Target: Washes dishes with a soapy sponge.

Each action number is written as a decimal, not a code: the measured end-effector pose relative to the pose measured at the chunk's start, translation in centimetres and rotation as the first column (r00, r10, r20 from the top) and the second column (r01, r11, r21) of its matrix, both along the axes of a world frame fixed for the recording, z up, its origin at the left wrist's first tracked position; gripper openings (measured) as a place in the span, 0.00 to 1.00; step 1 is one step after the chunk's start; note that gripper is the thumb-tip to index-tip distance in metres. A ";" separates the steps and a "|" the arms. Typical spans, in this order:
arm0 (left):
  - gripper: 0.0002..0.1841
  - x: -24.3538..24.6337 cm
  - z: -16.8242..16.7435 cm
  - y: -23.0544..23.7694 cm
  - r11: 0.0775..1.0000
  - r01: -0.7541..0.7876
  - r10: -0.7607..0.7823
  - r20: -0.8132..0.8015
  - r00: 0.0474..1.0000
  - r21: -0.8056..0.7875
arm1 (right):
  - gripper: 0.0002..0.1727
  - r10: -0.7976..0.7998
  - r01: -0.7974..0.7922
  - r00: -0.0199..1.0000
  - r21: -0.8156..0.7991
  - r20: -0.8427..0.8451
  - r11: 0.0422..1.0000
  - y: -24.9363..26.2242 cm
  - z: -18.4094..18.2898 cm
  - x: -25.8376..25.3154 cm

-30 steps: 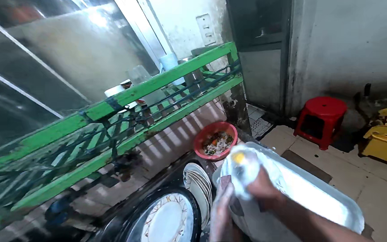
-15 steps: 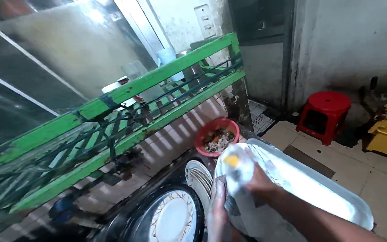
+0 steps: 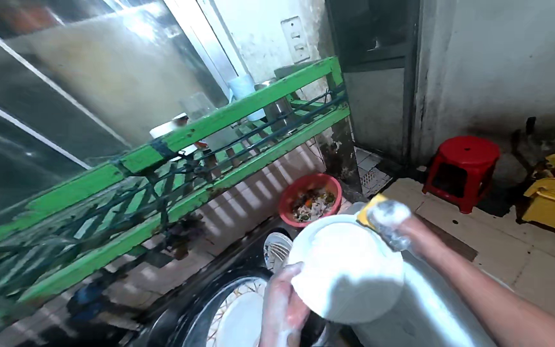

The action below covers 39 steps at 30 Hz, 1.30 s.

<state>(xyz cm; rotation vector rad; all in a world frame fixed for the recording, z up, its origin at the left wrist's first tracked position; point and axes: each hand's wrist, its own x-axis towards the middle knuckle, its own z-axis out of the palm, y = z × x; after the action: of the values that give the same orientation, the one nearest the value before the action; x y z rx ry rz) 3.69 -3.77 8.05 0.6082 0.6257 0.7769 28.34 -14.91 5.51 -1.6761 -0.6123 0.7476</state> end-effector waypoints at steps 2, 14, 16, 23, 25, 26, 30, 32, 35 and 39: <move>0.22 1.1 -0.7 -1.1 0.981 0.155 -0.148 -0.067 0.987 0.114 | 0.25 0.043 0.006 0.970 -0.200 0.240 0.980 1.0 -1.3 -2.5; 0.27 1.6 -1.3 -7.2 0.879 0.450 -0.330 -0.481 0.812 0.157 | 0.25 -0.057 0.123 0.921 -0.151 0.384 0.981 0.1 1.1 -0.9; 0.15 2.0 -1.2 -6.7 0.845 0.502 -0.380 -0.456 0.805 0.182 | 0.25 0.108 -0.107 0.880 -0.028 0.463 0.994 -0.6 2.3 -4.7; 0.24 1.5 0.4 -5.9 0.921 0.294 -0.211 -0.308 0.928 0.255 | 0.17 0.080 -0.082 0.892 -0.014 0.445 0.997 0.5 2.6 -1.5; 0.21 1.4 0.2 -5.2 0.971 0.158 -0.147 -0.074 0.986 0.179 | 0.17 -0.016 0.047 0.919 -0.071 0.393 0.996 -0.5 1.3 0.0; 0.19 1.6 0.2 -4.8 0.985 0.092 -0.094 0.009 0.996 0.148 | 0.21 -0.024 0.067 0.914 -0.090 0.406 0.994 -1.2 0.5 -0.8; 0.23 2.7 -0.2 -5.6 0.969 0.028 0.008 -0.146 0.989 0.247 | 0.32 -0.003 -0.148 0.812 0.210 0.584 0.967 -2.8 -1.9 -8.1; 0.26 2.6 -0.6 -7.2 0.960 0.125 -0.097 -0.120 0.988 0.252 | 0.31 -0.027 -0.178 0.826 0.305 0.564 0.935 -2.1 -1.2 -8.0; 0.25 2.3 0.2 -8.2 0.964 0.107 -0.095 -0.061 0.994 0.244 | 0.27 -0.174 0.092 0.845 0.183 0.506 0.979 -1.4 -0.9 -4.0; 0.30 2.4 2.6 -7.2 0.949 -0.030 0.100 -0.209 0.973 0.314 | 0.31 -0.096 -0.018 0.916 0.278 0.390 0.960 -2.9 -2.1 -7.4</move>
<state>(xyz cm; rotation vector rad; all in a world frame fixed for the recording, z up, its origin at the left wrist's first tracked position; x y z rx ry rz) 6.09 -10.95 10.60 0.9762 0.7387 0.8842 20.92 -17.77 3.41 -1.5804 -0.9230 0.2659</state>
